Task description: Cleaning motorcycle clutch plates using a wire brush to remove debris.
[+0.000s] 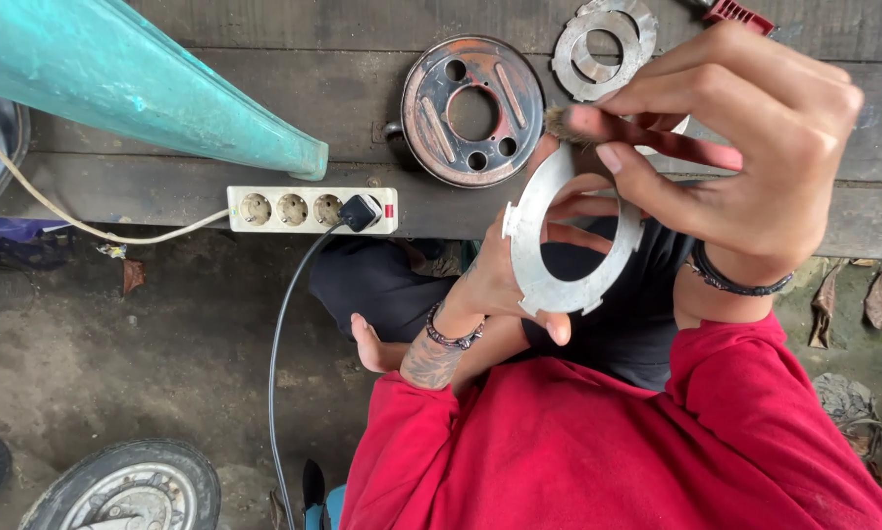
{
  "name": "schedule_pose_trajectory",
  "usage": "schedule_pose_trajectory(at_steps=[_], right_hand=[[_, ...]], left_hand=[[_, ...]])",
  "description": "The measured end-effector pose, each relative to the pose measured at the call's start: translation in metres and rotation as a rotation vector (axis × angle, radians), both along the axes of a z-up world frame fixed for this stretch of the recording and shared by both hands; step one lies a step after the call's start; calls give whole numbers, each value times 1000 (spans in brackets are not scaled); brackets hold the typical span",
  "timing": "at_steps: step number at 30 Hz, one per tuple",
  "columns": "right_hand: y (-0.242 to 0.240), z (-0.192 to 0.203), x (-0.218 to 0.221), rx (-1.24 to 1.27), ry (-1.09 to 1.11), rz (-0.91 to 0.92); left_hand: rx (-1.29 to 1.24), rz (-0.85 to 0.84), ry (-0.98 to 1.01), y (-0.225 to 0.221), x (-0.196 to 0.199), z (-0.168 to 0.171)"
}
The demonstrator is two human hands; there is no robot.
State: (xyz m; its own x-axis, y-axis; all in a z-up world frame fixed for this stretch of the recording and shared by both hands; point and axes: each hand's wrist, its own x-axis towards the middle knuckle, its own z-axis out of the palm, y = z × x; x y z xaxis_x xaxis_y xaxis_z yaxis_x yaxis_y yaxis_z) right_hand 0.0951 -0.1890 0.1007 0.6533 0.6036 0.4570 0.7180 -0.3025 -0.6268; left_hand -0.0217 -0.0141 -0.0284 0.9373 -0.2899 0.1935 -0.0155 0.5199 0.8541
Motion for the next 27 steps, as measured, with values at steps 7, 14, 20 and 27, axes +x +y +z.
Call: schedule_pose_trajectory(at_steps=[7,14,20,27], right_hand=[[6,5,9,-1,-49,171],[-7,-5,24,-36,-71,241],[1,-4,16,-22,-46,287],[0,-3,17,-12,-59,266]], left_hand=[[-254,-19,170,-3,-3,-2],[-182,-116,194,9,0,26],[-342,-49,206,-1,-7,3],[122,-34,-37,7,1,19]])
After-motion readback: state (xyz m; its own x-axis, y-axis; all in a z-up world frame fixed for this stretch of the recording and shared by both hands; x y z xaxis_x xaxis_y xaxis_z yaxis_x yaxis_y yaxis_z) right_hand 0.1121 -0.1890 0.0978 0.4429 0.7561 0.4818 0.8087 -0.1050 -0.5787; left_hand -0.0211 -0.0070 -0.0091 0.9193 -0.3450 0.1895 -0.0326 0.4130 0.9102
